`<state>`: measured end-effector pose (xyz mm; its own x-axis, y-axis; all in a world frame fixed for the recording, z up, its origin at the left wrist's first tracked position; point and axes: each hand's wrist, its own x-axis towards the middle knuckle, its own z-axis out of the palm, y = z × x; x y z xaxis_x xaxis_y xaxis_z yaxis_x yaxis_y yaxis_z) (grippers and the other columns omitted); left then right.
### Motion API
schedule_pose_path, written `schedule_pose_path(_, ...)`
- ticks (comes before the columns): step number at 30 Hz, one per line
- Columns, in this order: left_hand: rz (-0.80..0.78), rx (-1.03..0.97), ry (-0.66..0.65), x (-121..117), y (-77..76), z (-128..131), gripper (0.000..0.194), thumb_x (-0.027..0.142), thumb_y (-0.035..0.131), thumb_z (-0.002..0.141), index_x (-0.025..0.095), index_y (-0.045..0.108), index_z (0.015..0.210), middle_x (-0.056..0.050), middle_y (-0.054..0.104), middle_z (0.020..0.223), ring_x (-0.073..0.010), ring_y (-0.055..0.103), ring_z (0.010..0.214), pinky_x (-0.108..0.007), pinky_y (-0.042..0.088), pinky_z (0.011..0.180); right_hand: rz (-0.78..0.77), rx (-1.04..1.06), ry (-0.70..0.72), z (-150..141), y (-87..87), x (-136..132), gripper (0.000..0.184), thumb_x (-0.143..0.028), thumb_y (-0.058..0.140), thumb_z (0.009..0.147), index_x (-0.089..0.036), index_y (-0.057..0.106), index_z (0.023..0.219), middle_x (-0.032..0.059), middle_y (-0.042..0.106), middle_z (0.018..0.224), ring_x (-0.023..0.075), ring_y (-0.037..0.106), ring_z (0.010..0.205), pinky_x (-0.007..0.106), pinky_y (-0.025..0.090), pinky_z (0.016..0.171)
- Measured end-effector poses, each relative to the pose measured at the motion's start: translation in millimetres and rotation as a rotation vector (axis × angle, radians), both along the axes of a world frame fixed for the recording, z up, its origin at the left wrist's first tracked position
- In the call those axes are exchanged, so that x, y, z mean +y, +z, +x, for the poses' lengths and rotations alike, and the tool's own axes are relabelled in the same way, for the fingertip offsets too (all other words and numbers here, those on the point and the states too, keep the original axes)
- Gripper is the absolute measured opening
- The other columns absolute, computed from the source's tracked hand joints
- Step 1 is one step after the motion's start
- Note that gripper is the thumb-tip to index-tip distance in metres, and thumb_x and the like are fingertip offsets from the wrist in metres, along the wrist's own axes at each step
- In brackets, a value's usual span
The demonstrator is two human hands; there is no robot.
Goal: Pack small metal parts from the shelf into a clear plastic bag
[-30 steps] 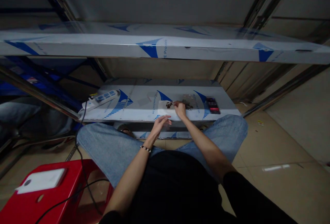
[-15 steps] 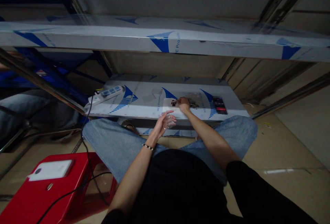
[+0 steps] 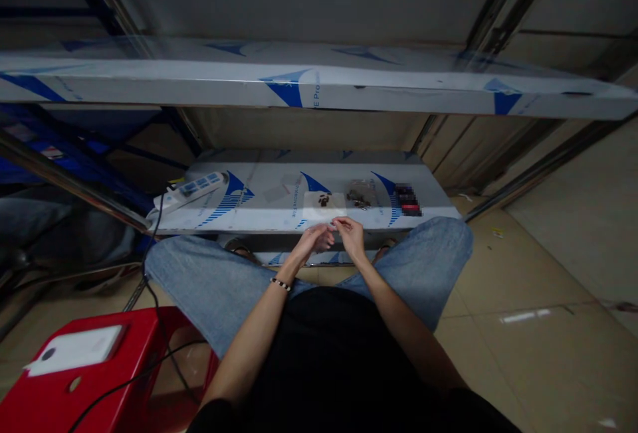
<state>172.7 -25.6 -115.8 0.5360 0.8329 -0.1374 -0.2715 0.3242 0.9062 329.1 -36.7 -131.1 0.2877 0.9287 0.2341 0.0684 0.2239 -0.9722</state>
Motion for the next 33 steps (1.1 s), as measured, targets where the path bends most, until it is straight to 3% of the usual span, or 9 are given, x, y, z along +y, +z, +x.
schedule_pose_path(6,0.082,0.12,-0.003,1.0,-6.5,0.3,0.041,0.049,0.07,0.085,0.012,0.07,0.102,-0.01,0.071,0.083,-0.0162,0.066,0.072,-0.024,0.049,0.063,0.057,-0.13,0.063,0.7,19.2,6.5,0.023,-0.04,0.067,0.084,-0.019,0.076,0.09,0.0086,0.076,0.095,0.0231,0.069,0.089,0.031,0.052,0.073)
schedule_pose_path(11,0.103,0.188,-0.009,-0.5,-8.5,2.4,0.034,0.045,0.069,0.084,0.012,0.069,0.091,-0.01,0.07,0.083,-0.0147,0.064,0.068,-0.022,0.046,0.058,0.064,-0.273,0.083,0.9,16.3,0.5,0.016,-0.035,0.068,0.083,-0.02,0.073,0.086,0.0051,0.074,0.087,0.0209,0.066,0.081,0.031,0.049,0.073)
schedule_pose_path(19,0.128,0.181,-0.016,0.1,-10.1,2.8,0.032,0.043,0.071,0.082,0.011,0.069,0.087,-0.01,0.07,0.081,-0.0159,0.066,0.071,-0.025,0.05,0.065,0.114,-0.374,0.177,5.6,19.1,0.5,0.015,-0.035,0.067,0.087,-0.021,0.073,0.083,0.0056,0.072,0.087,0.0215,0.065,0.084,0.032,0.048,0.075)
schedule_pose_path(27,0.013,0.023,-0.014,-0.9,-0.1,1.7,0.043,0.051,0.07,0.085,0.011,0.068,0.102,-0.011,0.071,0.084,-0.0172,0.068,0.071,-0.024,0.05,0.061,0.055,-0.21,-0.005,14.6,13.6,13.7,0.027,-0.043,0.058,0.09,-0.02,0.071,0.089,0.0059,0.073,0.086,0.0213,0.068,0.082,0.029,0.051,0.072)
schedule_pose_path(30,-0.045,-0.073,0.018,-0.2,2.5,0.1,0.045,0.053,0.07,0.085,0.011,0.067,0.103,-0.011,0.07,0.083,-0.0179,0.068,0.071,-0.026,0.052,0.063,-0.002,-0.196,-0.134,22.2,4.7,38.7,0.028,-0.043,0.056,0.088,-0.019,0.07,0.088,0.0051,0.071,0.077,0.0208,0.067,0.075,0.03,0.052,0.071)
schedule_pose_path(33,-0.089,-0.161,0.052,-0.3,4.1,-2.9,0.046,0.054,0.068,0.086,0.012,0.067,0.105,-0.01,0.069,0.083,-0.0185,0.068,0.073,-0.028,0.054,0.066,-0.055,-0.245,-0.169,31.0,-3.8,73.6,0.025,-0.037,0.054,0.086,-0.018,0.07,0.087,0.0064,0.073,0.078,0.021,0.067,0.075,0.03,0.053,0.072)
